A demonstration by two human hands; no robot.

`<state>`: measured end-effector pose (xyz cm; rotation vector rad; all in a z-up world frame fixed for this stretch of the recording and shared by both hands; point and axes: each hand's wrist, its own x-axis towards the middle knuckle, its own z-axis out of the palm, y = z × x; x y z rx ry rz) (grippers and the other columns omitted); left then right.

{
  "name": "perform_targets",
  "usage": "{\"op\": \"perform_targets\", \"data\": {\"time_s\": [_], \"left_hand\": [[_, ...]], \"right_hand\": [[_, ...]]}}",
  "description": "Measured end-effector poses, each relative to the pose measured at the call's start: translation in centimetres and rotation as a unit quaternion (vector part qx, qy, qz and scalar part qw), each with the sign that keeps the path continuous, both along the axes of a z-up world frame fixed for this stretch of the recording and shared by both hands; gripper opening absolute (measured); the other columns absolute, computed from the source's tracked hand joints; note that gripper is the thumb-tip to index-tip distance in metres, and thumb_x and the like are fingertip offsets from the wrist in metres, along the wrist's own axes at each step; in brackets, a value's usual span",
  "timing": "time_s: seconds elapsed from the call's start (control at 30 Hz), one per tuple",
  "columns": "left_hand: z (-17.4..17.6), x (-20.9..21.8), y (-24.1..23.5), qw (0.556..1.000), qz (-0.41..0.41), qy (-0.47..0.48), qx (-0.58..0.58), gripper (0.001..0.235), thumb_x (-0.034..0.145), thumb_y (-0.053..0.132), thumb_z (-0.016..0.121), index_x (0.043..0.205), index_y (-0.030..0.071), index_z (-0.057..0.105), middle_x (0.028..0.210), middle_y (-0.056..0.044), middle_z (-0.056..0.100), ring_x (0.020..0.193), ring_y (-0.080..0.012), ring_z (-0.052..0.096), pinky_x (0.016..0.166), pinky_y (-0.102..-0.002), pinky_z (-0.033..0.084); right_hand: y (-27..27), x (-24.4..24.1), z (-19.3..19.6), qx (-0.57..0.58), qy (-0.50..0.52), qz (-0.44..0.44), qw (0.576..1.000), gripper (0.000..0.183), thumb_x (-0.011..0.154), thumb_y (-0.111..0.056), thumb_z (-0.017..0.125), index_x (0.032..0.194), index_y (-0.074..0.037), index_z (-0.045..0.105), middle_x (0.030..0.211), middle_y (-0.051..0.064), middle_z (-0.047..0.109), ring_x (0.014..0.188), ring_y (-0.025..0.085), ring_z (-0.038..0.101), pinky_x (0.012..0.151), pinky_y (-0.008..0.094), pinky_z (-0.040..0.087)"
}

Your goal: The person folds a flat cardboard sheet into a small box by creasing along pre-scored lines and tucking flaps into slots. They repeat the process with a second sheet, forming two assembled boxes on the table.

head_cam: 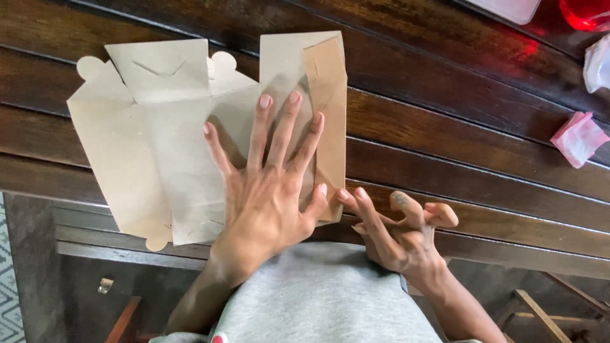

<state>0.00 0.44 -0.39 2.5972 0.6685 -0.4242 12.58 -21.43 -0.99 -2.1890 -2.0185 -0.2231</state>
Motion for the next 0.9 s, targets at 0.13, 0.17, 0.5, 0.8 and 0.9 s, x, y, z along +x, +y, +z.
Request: {"op": "perform_targets", "data": {"time_s": [0.13, 0.17, 0.5, 0.8, 0.9], "left_hand": [[-0.2, 0.0, 0.0, 1.0, -0.002, -0.006, 0.009, 0.098, 0.09, 0.063, 0.049, 0.167, 0.031, -0.003, 0.17, -0.002, -0.021, 0.157, -0.0258, -0.019, 0.11, -0.081, -0.015], [0.0, 0.0, 0.1, 1.0, -0.002, -0.007, 0.011, 0.098, 0.09, 0.063, 0.049, 0.167, 0.031, -0.003, 0.17, -0.002, -0.021, 0.157, -0.0258, -0.019, 0.11, -0.081, -0.015], [-0.1, 0.2, -0.3, 1.0, 0.016, -0.024, 0.002, 0.083, 0.1, 0.063, 0.045, 0.168, 0.032, 0.007, 0.172, -0.001, -0.01, 0.158, -0.0259, -0.012, 0.111, -0.081, -0.01], [0.0, 0.1, -0.1, 0.999, 0.015, -0.036, 0.006, 0.081, 0.101, 0.061, 0.045, 0.168, 0.031, 0.011, 0.173, -0.002, -0.008, 0.158, -0.0252, -0.012, 0.111, -0.081, -0.01], [0.0, 0.2, -0.1, 0.999, 0.013, -0.032, 0.009, 0.08, 0.102, 0.061, 0.042, 0.168, 0.032, 0.009, 0.173, -0.002, -0.01, 0.158, -0.0248, -0.014, 0.111, -0.081, -0.01]], "right_hand": [[-0.2, 0.2, 0.5, -0.025, 0.018, -0.023, 0.999, 0.042, 0.105, -0.009, 0.055, 0.147, -0.014, 0.058, 0.122, -0.02, 0.056, 0.103, 0.018, 0.055, 0.087, 0.045, 0.02], [-0.2, 0.3, 0.7, -0.023, 0.017, -0.022, 0.999, 0.042, 0.105, -0.009, 0.055, 0.147, -0.014, 0.058, 0.122, -0.02, 0.056, 0.103, 0.018, 0.055, 0.087, 0.045, 0.02], [0.8, 0.9, -0.4, -0.018, 0.026, 0.043, 0.999, 0.039, 0.11, -0.015, 0.054, 0.145, 0.0, 0.053, 0.145, -0.004, 0.062, 0.114, 0.03, 0.051, 0.089, 0.04, 0.037], [1.0, 2.0, 0.6, -0.026, 0.101, 0.028, 0.994, 0.045, 0.107, -0.007, 0.057, 0.149, 0.003, 0.046, 0.144, -0.003, 0.064, 0.112, 0.031, 0.045, 0.097, 0.037, 0.033], [2.8, 2.2, 1.0, -0.009, 0.145, 0.033, 0.989, 0.051, 0.115, -0.021, 0.044, 0.156, 0.005, 0.027, 0.142, -0.003, 0.07, 0.119, 0.034, 0.044, 0.104, 0.042, 0.032]]}}
